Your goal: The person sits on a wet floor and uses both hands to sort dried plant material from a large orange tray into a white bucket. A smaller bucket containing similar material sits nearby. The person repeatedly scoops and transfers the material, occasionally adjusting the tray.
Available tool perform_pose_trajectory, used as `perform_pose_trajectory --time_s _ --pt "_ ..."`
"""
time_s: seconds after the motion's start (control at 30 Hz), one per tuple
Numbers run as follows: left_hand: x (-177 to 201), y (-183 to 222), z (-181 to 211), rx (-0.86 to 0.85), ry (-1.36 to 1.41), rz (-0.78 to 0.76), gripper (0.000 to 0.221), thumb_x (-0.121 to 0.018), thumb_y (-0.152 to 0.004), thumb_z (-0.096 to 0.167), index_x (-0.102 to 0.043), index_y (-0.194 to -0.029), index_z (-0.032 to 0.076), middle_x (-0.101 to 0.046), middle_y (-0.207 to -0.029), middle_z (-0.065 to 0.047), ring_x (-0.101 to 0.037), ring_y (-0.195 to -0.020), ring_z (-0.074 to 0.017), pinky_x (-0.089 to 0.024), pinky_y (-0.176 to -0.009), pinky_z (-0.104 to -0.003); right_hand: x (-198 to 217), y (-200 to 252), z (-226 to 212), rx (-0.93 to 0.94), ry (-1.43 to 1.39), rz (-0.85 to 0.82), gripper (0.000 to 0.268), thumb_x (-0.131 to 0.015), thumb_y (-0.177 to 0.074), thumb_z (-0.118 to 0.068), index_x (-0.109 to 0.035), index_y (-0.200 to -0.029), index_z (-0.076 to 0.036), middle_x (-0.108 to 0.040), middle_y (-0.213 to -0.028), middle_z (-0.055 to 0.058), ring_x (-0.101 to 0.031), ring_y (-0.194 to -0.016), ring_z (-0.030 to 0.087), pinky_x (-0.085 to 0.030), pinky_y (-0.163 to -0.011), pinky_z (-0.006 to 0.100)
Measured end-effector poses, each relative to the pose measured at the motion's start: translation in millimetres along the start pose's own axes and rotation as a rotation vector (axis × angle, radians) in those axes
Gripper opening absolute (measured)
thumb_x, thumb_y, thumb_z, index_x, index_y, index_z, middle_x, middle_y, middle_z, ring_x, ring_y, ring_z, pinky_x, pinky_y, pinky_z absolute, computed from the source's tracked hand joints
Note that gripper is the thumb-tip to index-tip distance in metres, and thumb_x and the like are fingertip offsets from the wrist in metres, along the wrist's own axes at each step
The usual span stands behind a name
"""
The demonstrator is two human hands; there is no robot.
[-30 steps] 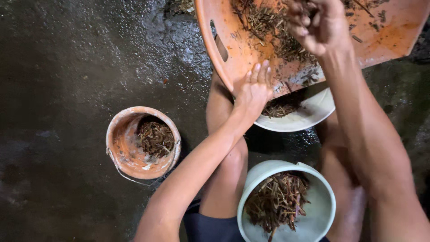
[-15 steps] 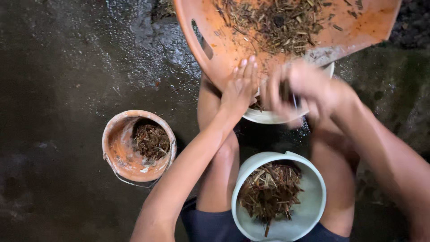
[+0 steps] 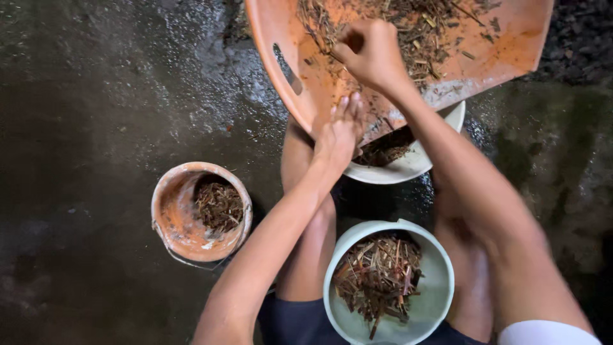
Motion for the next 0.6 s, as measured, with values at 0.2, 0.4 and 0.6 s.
perform_pose_trajectory --time_s 0.2,0.4,0.6 --pt "-11.4 -4.4 4.4 -0.09 -0.176 -0.119 0.079 -0.062 -0.091 0.023 -0.028 -0.156 -0.007 -0.025 -0.164 -0.024 -0.031 -0.149 -0.0398 -0.029 -0.121 -0.04 -65.8 -32.6 36.6 0.041 0.416 0.061 0.01 -0.07 -0.075 0.0 -0.07 -0.084 0.004 -0.069 -0.083 0.027 -0.071 -0.08 0.037 -0.059 -0.072 0.044" --pt "-30.4 -6.6 4.2 0.002 0.041 0.058 0.056 -0.051 -0.097 0.007 -0.038 -0.15 -0.004 -0.031 -0.165 -0.02 -0.036 -0.152 -0.0389 -0.035 -0.12 -0.047 -40.1 -27.4 57.2 -0.477 -0.367 0.002 0.014 -0.067 -0.086 0.001 -0.075 -0.09 -0.01 -0.073 -0.085 0.007 -0.065 -0.07 0.018 -0.054 -0.062 0.039" --pt "-47.1 -8.1 2.3 -0.018 0.024 0.131 0.064 -0.048 -0.086 -0.002 -0.038 -0.149 -0.006 -0.034 -0.162 -0.023 -0.037 -0.147 -0.0391 -0.038 -0.117 -0.043 -0.6 -32.1 71.4 -0.115 -0.703 0.152 0.011 -0.078 -0.096 0.005 -0.072 -0.094 -0.003 -0.074 -0.095 0.006 -0.071 -0.083 0.015 -0.063 -0.078 0.035"
Point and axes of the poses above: each hand's wrist, its own y-axis away from the middle knuckle, its own x-axis out of the back of the hand, z = x × y, the point moved 4 cm from there along -y, towards the middle knuckle
